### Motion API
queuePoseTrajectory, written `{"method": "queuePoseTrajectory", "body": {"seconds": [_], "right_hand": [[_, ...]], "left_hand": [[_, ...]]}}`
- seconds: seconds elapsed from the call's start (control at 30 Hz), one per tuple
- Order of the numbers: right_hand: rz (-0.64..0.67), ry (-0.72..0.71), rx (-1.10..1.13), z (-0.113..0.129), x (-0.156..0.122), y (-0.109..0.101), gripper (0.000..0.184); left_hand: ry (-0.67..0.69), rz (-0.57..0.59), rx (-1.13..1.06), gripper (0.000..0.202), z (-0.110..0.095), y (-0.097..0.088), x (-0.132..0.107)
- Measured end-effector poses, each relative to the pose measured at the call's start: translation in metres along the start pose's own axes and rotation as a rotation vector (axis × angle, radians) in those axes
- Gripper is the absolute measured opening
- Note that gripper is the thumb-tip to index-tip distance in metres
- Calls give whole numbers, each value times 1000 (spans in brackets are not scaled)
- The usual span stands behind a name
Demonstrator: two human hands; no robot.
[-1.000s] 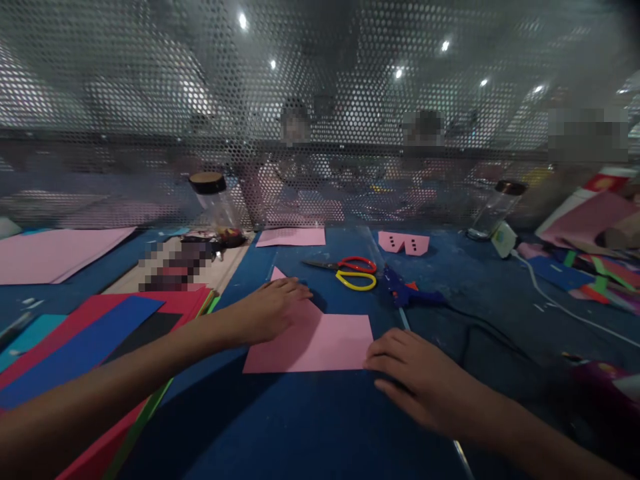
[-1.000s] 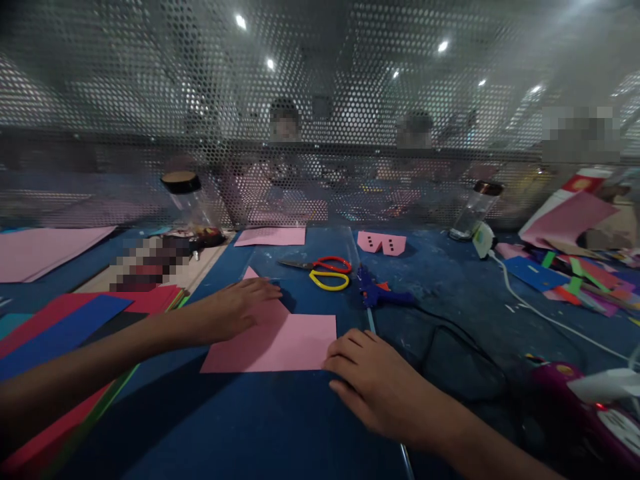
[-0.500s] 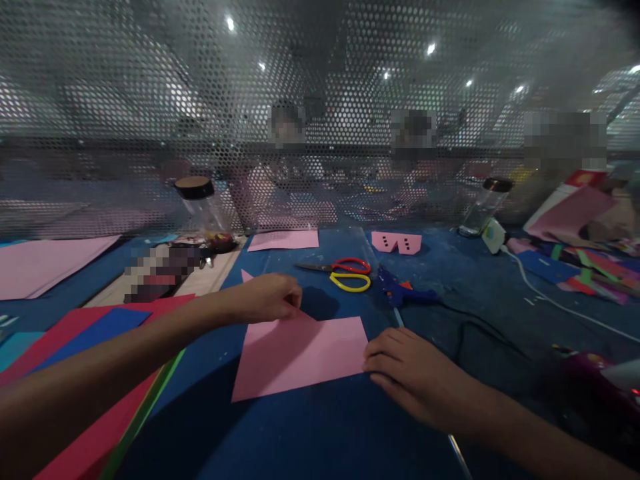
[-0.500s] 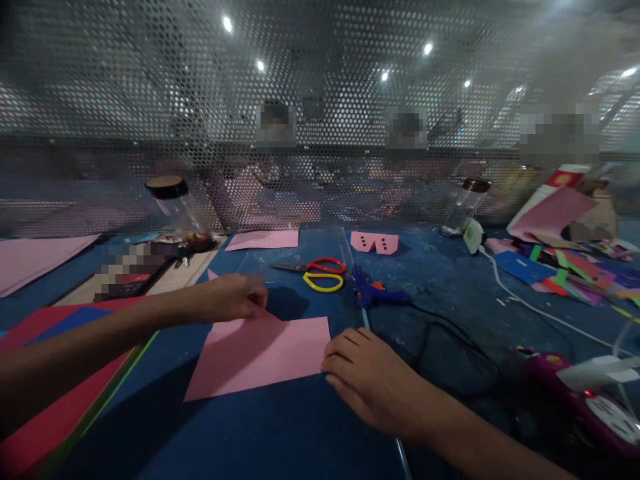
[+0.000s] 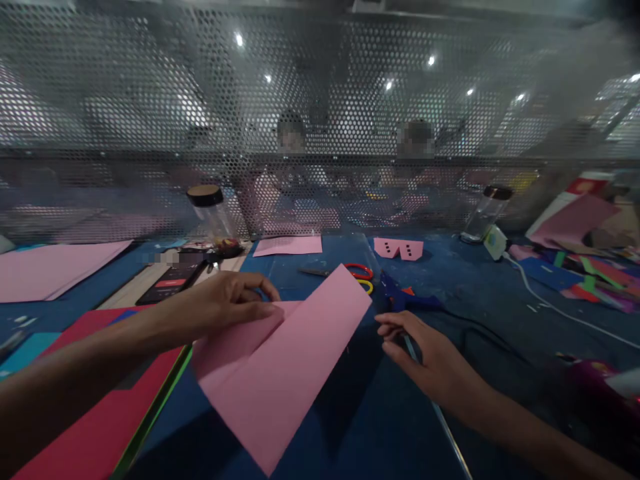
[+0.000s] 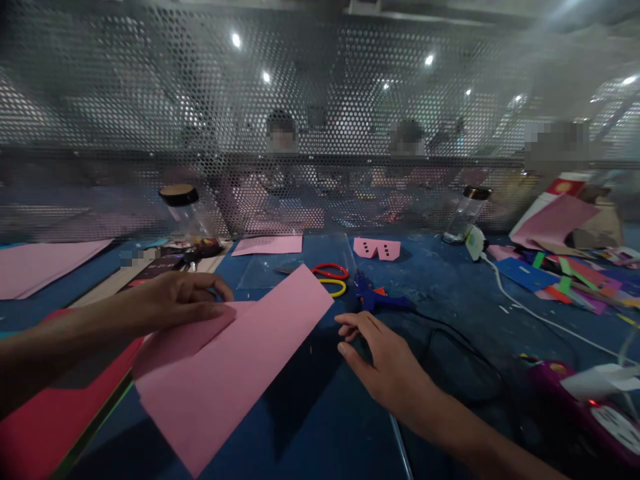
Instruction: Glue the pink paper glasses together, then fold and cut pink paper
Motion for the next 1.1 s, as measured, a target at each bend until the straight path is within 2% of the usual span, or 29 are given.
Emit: {"method": "queuePoseTrajectory", "body": {"seconds": [0.13, 0.23, 0.33, 0.53, 0.7, 0.8, 0.93, 1.1], "right_hand": [[-36, 86, 96, -2, 1, -3, 31], [-38, 117, 168, -2, 2, -3, 31], [20, 131, 285, -1, 1, 4, 36], [123, 205, 627, 5, -5, 22, 51], [164, 216, 933, 20, -7, 24, 59], [152, 221, 991, 25, -9, 24, 62], [142, 264, 941, 22, -13, 32, 64], [108, 310, 840, 13, -11, 32, 48]], "left_hand": [[-7, -161, 23, 41, 0, -4, -18], [26, -229, 80, 36, -7, 9, -28], [109, -264, 99, 31, -19, 27, -34], [224, -189, 147, 30, -50, 61, -34], [318, -82, 80, 24, -73, 84, -34], [350, -18, 36, 24, -82, 97, -35], [328, 2, 43, 28, -81, 101, -36], [236, -42, 47, 20, -61, 87, -37]]}}
Point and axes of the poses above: each hand's wrist, its own x-axis towards the middle knuckle, its own y-axis out of the palm, z = x × y, the point moved 8 cm from there along x, towards the middle knuckle, and after that the axes turned 12 degrees about -y, right-handed, at the moved point
